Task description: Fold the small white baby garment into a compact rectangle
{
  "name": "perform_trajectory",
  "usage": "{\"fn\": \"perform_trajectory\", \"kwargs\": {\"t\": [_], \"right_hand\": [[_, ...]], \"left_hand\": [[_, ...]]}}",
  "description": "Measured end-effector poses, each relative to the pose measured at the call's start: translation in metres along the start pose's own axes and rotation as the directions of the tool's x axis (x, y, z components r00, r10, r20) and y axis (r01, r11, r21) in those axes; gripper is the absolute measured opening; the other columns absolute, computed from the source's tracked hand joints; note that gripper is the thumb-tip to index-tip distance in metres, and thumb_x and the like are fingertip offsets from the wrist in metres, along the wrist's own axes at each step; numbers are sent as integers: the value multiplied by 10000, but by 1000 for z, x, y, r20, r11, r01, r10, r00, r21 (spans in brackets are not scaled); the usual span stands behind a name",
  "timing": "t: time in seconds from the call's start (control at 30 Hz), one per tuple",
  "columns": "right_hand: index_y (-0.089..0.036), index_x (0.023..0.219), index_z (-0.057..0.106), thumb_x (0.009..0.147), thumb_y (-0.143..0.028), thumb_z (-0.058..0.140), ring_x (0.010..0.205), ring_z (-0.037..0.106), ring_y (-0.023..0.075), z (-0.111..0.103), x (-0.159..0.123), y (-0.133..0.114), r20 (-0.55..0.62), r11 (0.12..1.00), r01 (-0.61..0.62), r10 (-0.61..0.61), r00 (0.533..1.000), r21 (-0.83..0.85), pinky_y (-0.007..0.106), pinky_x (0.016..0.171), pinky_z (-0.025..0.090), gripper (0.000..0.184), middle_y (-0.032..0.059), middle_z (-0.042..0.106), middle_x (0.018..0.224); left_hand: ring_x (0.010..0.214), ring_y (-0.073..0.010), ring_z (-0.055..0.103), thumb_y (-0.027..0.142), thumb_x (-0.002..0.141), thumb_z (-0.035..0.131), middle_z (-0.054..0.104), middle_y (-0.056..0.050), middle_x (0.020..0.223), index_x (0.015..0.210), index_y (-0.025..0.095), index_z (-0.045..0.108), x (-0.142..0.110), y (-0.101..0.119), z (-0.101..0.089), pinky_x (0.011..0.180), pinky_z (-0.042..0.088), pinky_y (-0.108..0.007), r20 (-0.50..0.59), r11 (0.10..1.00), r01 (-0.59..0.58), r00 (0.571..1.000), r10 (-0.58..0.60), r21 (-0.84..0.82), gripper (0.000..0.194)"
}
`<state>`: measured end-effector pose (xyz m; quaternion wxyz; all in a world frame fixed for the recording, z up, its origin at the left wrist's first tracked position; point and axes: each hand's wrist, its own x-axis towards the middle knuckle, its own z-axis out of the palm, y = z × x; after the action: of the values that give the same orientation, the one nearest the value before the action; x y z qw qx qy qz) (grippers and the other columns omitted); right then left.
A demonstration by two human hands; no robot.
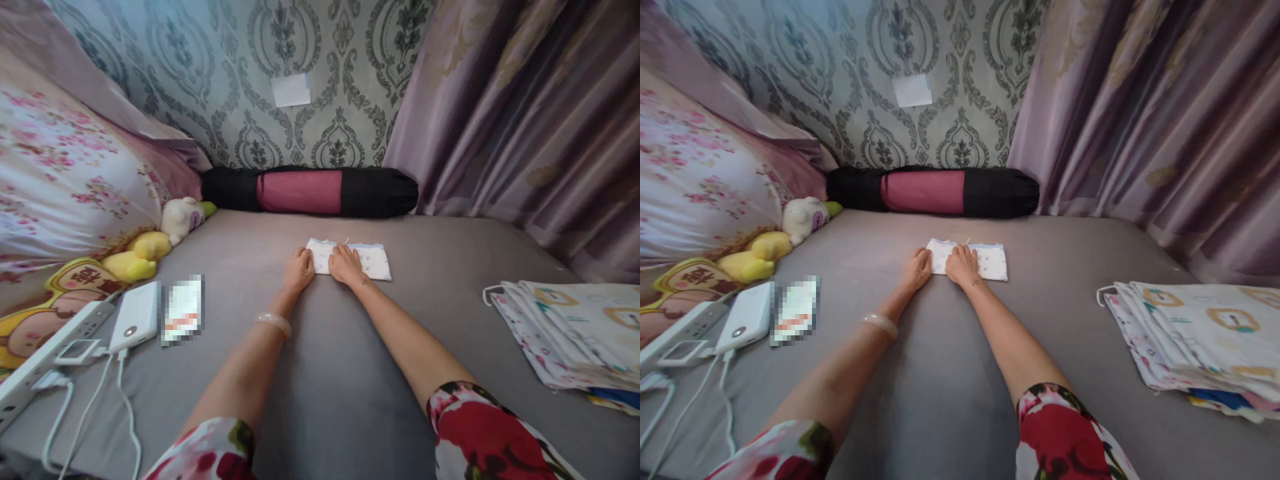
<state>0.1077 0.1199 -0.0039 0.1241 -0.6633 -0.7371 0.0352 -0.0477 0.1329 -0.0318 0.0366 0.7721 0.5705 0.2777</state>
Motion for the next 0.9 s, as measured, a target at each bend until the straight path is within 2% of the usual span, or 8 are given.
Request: {"fn": "perform_trajectory", "kwargs": {"t": [0.2, 0.37, 0.53, 0.7, 0.8, 0.9], "right_hand": [[-52, 1362, 455, 962, -269, 295, 1374, 312, 269, 2, 10, -22, -10, 996, 77, -78, 997, -41, 437, 1128, 158, 482, 180, 404, 1478], [-37, 1410, 399, 971, -309, 274, 1382, 310, 265, 12, 8, -28, -41, 996, 75, -77, 996, -48, 424, 1137, 132, 531, 177, 370, 1502], [-41, 1416, 397, 970, -319, 262, 1383, 304, 258, 16, 8, -26, -46, 994, 82, -85, 995, -70, 426, 1138, 127, 543, 164, 367, 1508], [-31, 1417, 389, 971, -312, 262, 1390, 289, 263, 12, 13, -27, 14, 995, 75, -75, 997, -68, 451, 1138, 138, 542, 167, 349, 1516], [-32, 1410, 395, 972, -310, 258, 1394, 283, 270, 9, 17, -32, 54, 995, 78, -75, 996, -54, 473, 1138, 144, 536, 169, 359, 1510], [-46, 1430, 368, 977, -311, 254, 1396, 283, 266, 8, 21, -41, 31, 995, 97, -96, 995, -33, 463, 1141, 148, 538, 159, 364, 1509]], "left_hand": [[1101, -190, 572, 180, 931, 397, 623, -97, 1179, 1102, 180, 613, 3, -6, 1, 974, 436, -331, -25, 994, 98, 995, -99, -48, 277], [1022, -190, 600, 176, 909, 421, 648, -101, 1109, 1096, 165, 618, 5, -13, 3, 940, 458, -339, -71, 975, 184, 978, -194, -123, 271], [1011, -185, 600, 150, 881, 449, 652, -102, 1097, 1074, 151, 613, 5, -19, 6, 943, 460, -332, -105, 957, 214, 966, -237, -197, 253], [1055, -183, 588, 80, 856, 407, 657, -102, 1083, 1021, 153, 622, 5, -20, 7, 976, 443, -335, -123, 947, 240, 955, -270, -215, 281], [1050, -195, 595, 49, 826, 393, 659, -104, 1071, 1007, 155, 625, 5, -19, 6, 973, 445, -359, -134, 936, 263, 945, -299, -234, 313], [1044, -197, 599, 38, 810, 386, 661, -108, 1058, 1004, 144, 625, 5, -20, 5, 973, 445, -357, -148, 925, 267, 938, -314, -270, 325]]}}
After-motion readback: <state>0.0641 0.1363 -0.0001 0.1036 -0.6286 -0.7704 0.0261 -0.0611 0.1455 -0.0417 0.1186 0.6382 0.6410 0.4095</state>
